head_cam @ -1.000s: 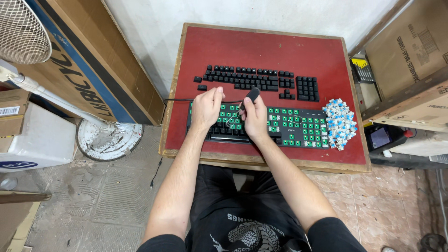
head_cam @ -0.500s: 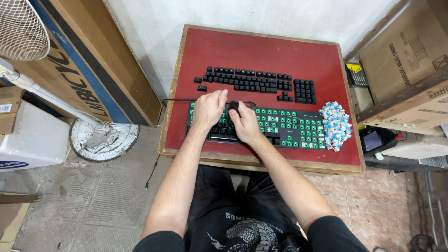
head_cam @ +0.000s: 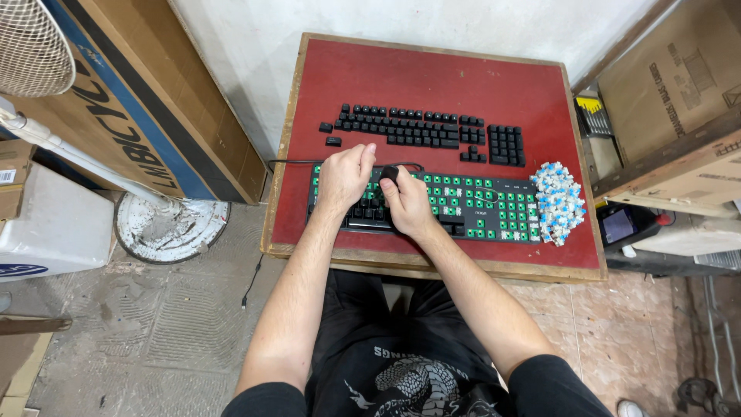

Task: The person uses a keycap puller to remove black keycaps from a mechanical keyboard and places them on the table. They then pick up blue and white switches from a pile and insert them into the keyboard's switch sockets one by one.

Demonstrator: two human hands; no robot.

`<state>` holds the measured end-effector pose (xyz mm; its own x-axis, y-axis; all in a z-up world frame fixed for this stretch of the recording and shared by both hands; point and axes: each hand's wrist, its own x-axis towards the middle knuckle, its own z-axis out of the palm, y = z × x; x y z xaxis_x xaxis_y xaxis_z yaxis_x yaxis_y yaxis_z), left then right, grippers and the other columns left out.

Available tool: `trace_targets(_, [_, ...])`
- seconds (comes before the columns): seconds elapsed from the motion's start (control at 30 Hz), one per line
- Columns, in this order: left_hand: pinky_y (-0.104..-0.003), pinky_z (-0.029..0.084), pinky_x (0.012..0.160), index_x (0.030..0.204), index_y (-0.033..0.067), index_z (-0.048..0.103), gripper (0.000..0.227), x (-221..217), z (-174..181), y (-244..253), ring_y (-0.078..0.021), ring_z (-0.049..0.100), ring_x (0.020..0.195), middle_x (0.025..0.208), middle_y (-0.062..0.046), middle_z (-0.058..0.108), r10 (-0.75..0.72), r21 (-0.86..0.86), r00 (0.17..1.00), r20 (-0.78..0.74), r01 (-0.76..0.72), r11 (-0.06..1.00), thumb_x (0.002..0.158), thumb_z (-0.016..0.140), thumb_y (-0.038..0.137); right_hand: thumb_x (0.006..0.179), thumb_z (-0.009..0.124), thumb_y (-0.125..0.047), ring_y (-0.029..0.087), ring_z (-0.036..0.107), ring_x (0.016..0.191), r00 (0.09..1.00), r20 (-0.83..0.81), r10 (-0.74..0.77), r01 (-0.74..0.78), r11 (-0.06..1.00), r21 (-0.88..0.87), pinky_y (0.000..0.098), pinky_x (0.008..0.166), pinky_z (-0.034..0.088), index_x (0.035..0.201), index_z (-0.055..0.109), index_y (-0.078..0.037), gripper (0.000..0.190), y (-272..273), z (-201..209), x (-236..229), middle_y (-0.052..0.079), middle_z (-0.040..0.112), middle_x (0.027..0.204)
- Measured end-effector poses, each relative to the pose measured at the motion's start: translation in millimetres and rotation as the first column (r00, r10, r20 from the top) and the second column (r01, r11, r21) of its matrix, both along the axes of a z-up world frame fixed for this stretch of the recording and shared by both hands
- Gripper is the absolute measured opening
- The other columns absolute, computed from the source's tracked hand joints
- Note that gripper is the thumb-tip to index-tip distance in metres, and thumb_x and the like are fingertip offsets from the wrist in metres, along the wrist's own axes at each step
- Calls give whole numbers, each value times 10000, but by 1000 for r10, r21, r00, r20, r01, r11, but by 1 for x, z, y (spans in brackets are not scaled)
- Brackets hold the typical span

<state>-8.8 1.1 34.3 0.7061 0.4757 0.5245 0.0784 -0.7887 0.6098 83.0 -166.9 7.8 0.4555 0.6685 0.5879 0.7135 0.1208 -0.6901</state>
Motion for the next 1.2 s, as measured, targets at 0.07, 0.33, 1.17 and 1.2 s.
trace_targets(0.07, [-513, 613, 610, 791, 158, 632, 526, -3, -2, -2, -401, 763, 715, 666, -113, 684, -6, 0, 1000, -5, 6, 1000, 1201, 521, 467, 1220, 535, -296, 212, 662, 546, 998, -55, -30, 33, 998, 51, 333, 598, 547, 953, 652, -140, 331, -2, 5, -4, 5, 661, 553])
trace_targets(0.33, [-485, 644, 711, 1052, 235, 765, 133, -13, 10, -6, -343, 795, 816, 836, -35, 787, -139, -68, 990, 30, 141, 988, 1079, 678, 332, 1267, 389, -264, 151, 590, 534, 937, -326, -121, 203, 952, 231, 278, 536, 499, 993, 547, -113, 351, 7, 4, 3, 18, 592, 570])
trace_targets(1.17, [-335, 613, 693, 1105, 191, 850, 306, -5, -2, -4, -178, 764, 719, 875, -12, 824, -334, -218, 936, -110, 305, 927, 811, 779, 142, 1263, 434, -303, 154, 677, 588, 872, -479, -97, 251, 930, 268, 250, 525, 565, 1047, 554, -106, 316, 12, -2, 9, 37, 603, 685])
trace_targets(1.2, [-332, 613, 687, 1083, 168, 849, 291, -4, -8, -2, -179, 765, 724, 871, -25, 821, -343, -242, 934, -99, 312, 919, 802, 785, 131, 1262, 439, -301, 159, 678, 579, 879, -463, -111, 252, 934, 253, 255, 518, 566, 1042, 558, -103, 318, 12, 0, 8, 42, 611, 675])
